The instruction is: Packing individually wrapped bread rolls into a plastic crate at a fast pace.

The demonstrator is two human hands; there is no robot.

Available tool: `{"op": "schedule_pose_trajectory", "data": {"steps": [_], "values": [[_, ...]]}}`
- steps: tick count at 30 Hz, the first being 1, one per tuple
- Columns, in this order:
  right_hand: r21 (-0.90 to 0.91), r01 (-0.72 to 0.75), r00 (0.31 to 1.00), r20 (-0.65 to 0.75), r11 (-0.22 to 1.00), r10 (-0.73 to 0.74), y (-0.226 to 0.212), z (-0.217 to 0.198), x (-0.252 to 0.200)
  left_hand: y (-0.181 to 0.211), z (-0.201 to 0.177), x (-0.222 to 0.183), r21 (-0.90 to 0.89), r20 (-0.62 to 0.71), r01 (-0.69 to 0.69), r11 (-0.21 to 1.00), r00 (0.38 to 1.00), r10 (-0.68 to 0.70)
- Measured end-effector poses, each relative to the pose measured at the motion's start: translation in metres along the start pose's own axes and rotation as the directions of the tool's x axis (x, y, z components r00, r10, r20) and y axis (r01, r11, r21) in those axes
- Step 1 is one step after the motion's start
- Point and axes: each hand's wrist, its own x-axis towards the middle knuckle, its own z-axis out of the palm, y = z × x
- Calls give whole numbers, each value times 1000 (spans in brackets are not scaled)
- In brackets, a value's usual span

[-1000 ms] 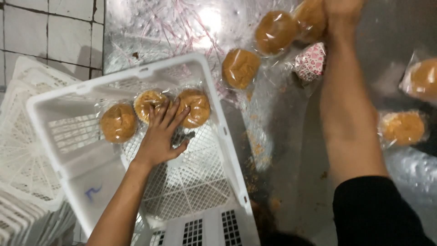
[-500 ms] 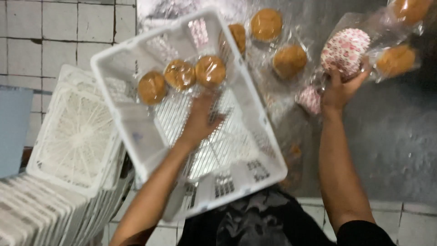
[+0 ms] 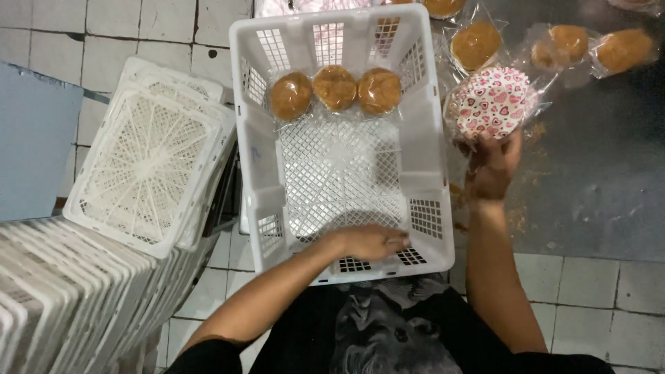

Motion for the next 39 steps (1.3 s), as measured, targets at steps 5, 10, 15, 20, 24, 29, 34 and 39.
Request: {"op": "schedule_pose_trajectory", "data": {"steps": [5,10,15,20,24,29,34,39], "values": [[-89,140,990,42,986,-137,67,-20,-27,-99,-95,143,327,-363,89,941,931,38],[-224,297,942,231,928,-245,54,-5,-48,-111,-171,180,364,-601,-43,930,752,270],[-290,338,941,82,895,-328,47,2,-63,-49,-116,56,-212,-668,-350,913,733,125],[-546,437,894,356,715,-274,16,39,-101,-34,-41,-3,-326,-808,-746,581,539,238],[-337,375,843,511,864,-167,21,39,-91,-95,-39,12,-430,-893,-861,271,450,12],[-291,-105,777,572,951,261,6,68,-86,-96,-28,-8,-576,-803,-774,263,596,-3],[-175,-362,709,586,916,393,25,69,-90,-48,-36,-69,-319,-908,-783,535,414,64],[90,-276,806,564,957,180,43,63,-98,-72,-36,-58,-275,-903,-865,420,382,195]]}}
